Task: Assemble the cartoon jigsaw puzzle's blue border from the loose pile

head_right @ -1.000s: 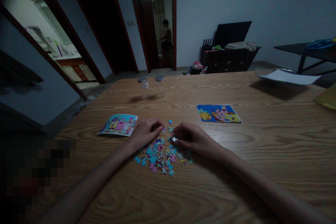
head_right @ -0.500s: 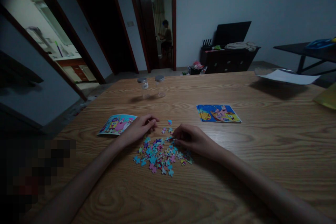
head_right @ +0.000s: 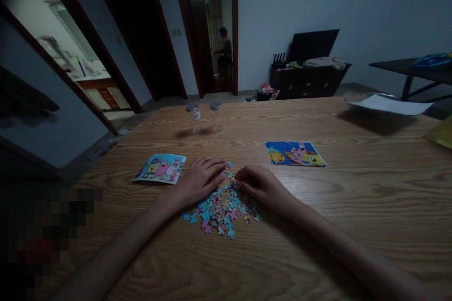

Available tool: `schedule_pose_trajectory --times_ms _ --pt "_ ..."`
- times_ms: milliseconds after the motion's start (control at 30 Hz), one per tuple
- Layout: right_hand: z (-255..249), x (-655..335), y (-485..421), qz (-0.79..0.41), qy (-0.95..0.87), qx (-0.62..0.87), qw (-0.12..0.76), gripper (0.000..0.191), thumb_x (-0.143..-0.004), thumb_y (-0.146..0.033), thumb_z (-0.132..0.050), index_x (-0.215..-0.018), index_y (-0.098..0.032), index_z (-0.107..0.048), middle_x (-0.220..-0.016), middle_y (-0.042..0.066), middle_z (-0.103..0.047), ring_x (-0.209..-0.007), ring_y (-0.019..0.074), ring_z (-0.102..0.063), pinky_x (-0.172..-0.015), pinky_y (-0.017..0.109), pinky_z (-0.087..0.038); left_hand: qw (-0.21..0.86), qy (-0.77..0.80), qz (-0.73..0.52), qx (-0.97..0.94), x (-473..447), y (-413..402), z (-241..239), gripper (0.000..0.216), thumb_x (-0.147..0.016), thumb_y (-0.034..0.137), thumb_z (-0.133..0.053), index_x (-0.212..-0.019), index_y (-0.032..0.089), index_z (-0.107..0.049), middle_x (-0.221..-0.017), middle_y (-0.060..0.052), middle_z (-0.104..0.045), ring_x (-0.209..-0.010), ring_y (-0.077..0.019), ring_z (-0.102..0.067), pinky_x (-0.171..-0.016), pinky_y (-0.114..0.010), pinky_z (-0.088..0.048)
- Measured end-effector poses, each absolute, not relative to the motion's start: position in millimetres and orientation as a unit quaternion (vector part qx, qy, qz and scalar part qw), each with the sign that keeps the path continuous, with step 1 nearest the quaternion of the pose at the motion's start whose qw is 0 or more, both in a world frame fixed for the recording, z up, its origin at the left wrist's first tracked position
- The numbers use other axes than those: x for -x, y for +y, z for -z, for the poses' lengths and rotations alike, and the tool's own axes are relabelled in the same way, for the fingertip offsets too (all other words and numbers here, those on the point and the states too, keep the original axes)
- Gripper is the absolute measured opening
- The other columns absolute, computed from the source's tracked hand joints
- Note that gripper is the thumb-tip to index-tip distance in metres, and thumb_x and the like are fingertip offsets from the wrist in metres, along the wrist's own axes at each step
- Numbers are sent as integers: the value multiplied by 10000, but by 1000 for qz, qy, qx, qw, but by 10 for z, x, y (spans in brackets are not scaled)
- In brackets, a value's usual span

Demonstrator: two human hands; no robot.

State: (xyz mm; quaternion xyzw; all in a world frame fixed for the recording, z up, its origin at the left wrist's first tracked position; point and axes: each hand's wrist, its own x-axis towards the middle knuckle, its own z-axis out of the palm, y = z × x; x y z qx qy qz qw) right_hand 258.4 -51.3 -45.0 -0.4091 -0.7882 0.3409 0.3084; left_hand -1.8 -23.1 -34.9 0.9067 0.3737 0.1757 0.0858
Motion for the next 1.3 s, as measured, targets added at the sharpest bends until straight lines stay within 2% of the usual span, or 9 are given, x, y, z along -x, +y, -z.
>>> schedule_pose_trajectory --times_ms 100,200,333,500,733,867,1000,1167,1300 --pt "451 -2575 -510 -337 -789 407 313 230 -1025 -410 -597 -1054 -205 -697 -945 58 -735 -834 196 -668 -749 328 -529 91 373 -154 -910 0 -256 379 468 -1115 475 -393 -1465 215 -562 -1522 -57 -585 -1436 -231 -469 -1246 -453 -297" --pt "448 -2565 -502 -350 -779 410 319 243 -1024 -427 -596 -1045 -208 -699 -951 69 -743 -851 209 -677 -763 347 -544 91 377 -145 -910 -10 -248 397 474 -1136 441 -314 -1481 221 -552 -1532 -40 -582 -1459 -224 -452 -1269 -471 -252" --pt "462 -2558 -482 -336 -775 419 333 255 -1020 -440 -596 -1049 -215 -715 -979 80 -752 -884 225 -686 -794 372 -548 93 375 -143 -911 -53 -203 406 496 -1130 475 -312 -1500 233 -538 -1559 -31 -557 -1469 -224 -441 -1255 -460 -291" --pt "512 -2567 -459 -311 -779 422 344 210 -1025 -382 -588 -1067 -224 -720 -991 79 -754 -887 225 -692 -792 371 -544 90 390 -136 -906 -122 -168 461 491 -1144 392 -236 -1543 255 -487 -1598 -24 -510 -1489 -233 -411 -1252 -484 -294" --pt "584 -2622 -421 -229 -794 424 370 166 -1002 -249 -578 -1082 -218 -719 -993 81 -754 -906 226 -694 -800 365 -538 88 356 -157 -917 -29 -229 440 398 -1128 381 -368 -1444 251 -572 -1513 -36 -580 -1389 -207 -501 -1205 -424 -370" --pt "586 -2610 -425 -188 -806 432 359 153 -987 -217 -598 -1050 -211 -739 -956 82 -755 -876 235 -693 -775 360 -531 79 319 -157 -931 8 -239 405 358 -1120 363 -419 -1427 266 -576 -1503 -34 -585 -1365 -212 -521 -1169 -430 -393" --pt "585 -2572 -453 -146 -825 426 341 136 -978 -210 -624 -1023 -213 -752 -937 88 -748 -870 245 -684 -769 363 -513 47 301 -157 -940 15 -227 380 284 -1100 332 -484 -1323 240 -636 -1394 -46 -655 -1278 -230 -571 -1126 -447 -399" --pt "495 -2680 -427 -241 -807 413 347 244 -994 -167 -505 -1136 -205 -699 -1031 93 -753 -939 228 -694 -826 367 -533 28 285 -160 -945 12 -234 319 207 -1085 313 -518 -1179 215 -674 -1223 -46 -715 -1145 -231 -618 -1062 -428 -414" --pt "319 -2819 -394 -353 -820 368 260 206 -949 -158 -539 -1059 -197 -708 -1040 81 -743 -938 217 -683 -831 357 -546 22 294 -144 -945 -10 -256 270 218 -1092 302 -486 -1103 204 -680 -1107 -52 -724 -1056 -231 -637 -1024 -425 -428"
